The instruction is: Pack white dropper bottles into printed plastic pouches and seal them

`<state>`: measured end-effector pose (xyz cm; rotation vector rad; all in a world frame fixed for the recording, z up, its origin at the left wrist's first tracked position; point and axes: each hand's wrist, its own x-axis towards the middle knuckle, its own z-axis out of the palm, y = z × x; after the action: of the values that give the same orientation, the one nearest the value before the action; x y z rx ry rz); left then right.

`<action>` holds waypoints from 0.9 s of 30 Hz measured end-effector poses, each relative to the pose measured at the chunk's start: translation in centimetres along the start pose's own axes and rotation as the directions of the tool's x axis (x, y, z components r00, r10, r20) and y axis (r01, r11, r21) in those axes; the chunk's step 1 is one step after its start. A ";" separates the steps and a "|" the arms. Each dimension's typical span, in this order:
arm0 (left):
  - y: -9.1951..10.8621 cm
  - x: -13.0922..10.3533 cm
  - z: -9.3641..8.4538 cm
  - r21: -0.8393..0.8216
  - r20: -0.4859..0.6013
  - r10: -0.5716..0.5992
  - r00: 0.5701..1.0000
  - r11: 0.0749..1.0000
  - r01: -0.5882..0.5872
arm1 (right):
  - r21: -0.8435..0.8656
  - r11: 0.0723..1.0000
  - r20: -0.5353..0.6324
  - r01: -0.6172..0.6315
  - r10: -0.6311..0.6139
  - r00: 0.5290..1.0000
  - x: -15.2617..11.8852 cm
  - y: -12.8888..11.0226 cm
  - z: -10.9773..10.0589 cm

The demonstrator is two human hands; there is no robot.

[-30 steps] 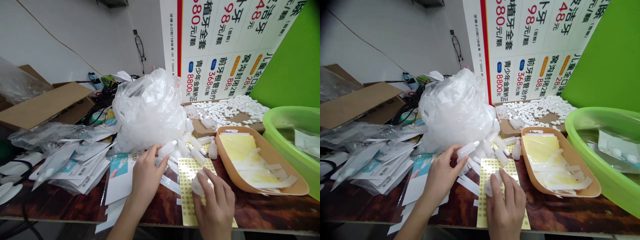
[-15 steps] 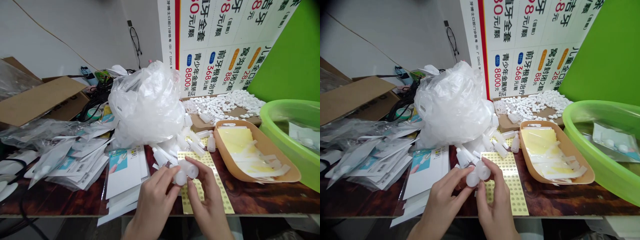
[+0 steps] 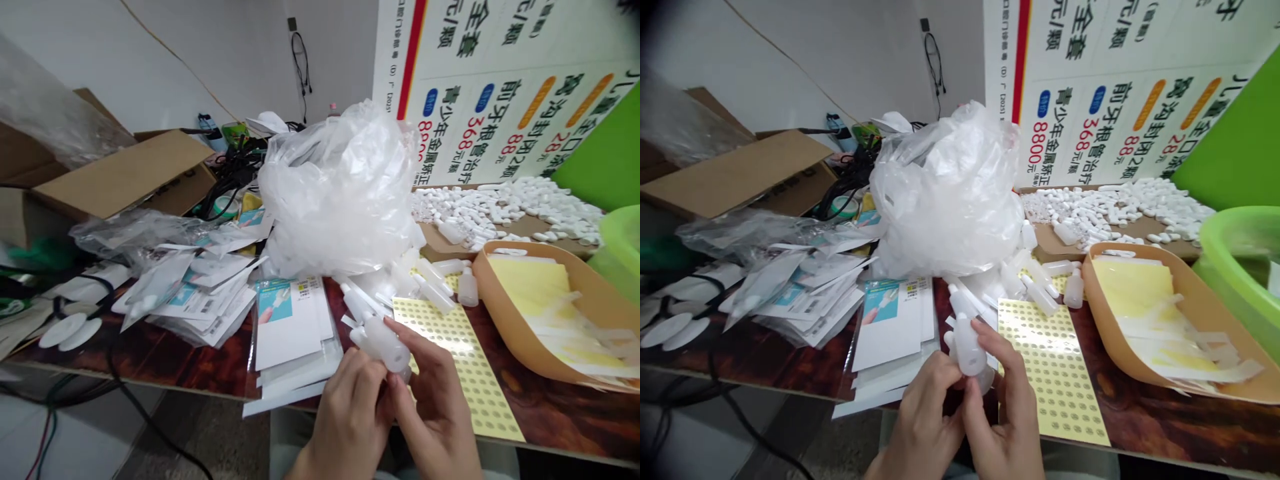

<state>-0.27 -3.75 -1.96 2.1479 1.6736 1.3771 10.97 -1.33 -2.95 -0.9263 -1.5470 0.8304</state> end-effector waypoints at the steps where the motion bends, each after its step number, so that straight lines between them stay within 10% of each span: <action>1: -0.1 0.0 -0.4 -0.016 0.027 -0.011 1.000 1.000 0.012 | -0.014 1.000 0.016 0.015 -0.015 1.000 0.0 0.0 0.2; 17: -2.1 -0.9 -8.3 -0.328 0.429 -0.319 0.845 0.817 0.475 | 0.156 0.984 0.068 0.091 -0.102 0.992 -1.5 0.1 2.5; 20: -4.4 -1.1 -9.7 0.046 0.155 -0.576 0.802 0.816 0.577 | 0.142 0.985 0.027 0.098 -0.102 0.994 -2.0 0.6 2.7; 23: -6.9 -1.3 -10.0 0.374 -0.225 -0.696 0.681 0.584 0.720 | -0.019 0.981 0.004 0.195 -0.195 0.981 -1.8 0.9 2.7; 27: -8.5 -1.7 -9.7 0.388 -0.230 -0.743 0.629 0.523 0.759 | -0.220 0.874 0.099 0.434 -0.422 0.901 -1.4 1.2 2.5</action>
<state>-13.10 -5.89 -1.98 1.1490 2.6785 0.7857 8.77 -2.12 -5.03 -0.6891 -1.8339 0.3554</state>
